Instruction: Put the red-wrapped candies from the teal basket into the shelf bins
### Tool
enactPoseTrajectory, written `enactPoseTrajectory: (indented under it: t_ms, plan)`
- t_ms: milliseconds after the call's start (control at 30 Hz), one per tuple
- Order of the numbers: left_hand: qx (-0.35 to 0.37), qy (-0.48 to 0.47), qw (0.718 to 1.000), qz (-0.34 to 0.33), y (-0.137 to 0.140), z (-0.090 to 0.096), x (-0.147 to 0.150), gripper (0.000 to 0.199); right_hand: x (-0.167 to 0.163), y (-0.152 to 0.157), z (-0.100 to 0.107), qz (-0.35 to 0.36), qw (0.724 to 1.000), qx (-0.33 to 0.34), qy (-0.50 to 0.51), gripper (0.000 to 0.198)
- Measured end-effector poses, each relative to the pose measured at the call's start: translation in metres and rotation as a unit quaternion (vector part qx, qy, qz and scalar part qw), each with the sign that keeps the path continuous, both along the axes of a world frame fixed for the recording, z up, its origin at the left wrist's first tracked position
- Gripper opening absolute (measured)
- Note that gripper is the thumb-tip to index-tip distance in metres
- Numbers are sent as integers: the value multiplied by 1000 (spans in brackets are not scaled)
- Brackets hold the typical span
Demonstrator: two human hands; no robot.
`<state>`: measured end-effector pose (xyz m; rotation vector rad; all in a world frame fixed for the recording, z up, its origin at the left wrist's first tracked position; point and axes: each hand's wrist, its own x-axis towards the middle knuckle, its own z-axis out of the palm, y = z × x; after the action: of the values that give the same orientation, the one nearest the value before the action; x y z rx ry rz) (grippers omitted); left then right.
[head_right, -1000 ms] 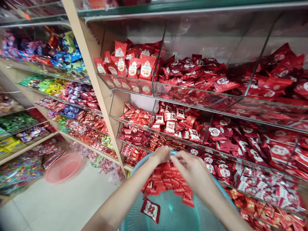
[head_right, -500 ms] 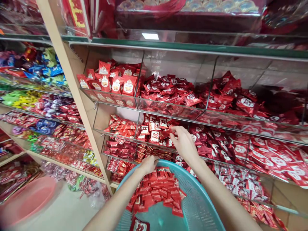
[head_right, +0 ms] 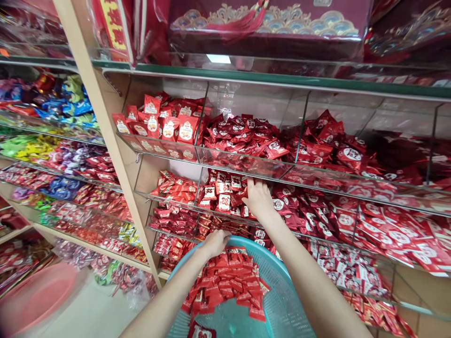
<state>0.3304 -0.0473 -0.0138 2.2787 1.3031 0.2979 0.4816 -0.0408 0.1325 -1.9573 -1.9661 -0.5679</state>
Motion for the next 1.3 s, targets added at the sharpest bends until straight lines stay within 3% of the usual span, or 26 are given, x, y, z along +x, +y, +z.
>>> enactPoseTrajectory:
  t_ms: [133,300,433,600,700,800,867,967,1100,1300]
  plan:
    - [0,0,1000,2,1,0,1,40,1,-10,2,12,1000,21,-20,63]
    - [-2,7,1000,3,1,2,1,39,-1,-26,1,50,999,9,-12,34]
    - [-1,14,1000,1,-1,3,1,38,1,-40,2,90,995,38,19,17]
    - [1,30,1000,4,-4,3,2,36,-2,-69,-3,184,969,115,119,19]
    - [2,41,999,4,-3,1,4,35,-15,-95,-21,252,934,114,227,16]
    - [2,44,999,-9,-1,-1,3,28,-32,-122,-53,307,897,27,316,14]
    - [4,38,999,-18,0,-2,2,27,-40,-136,-76,325,885,2,333,15]
    - [9,26,999,-18,1,-4,1,33,-44,-148,-102,353,885,18,301,22]
    - [22,15,999,-18,2,-7,2,35,-40,-156,-116,412,874,51,250,31]
    - [22,9,1000,-20,-1,-2,2,36,-37,-157,-122,425,871,56,238,32]
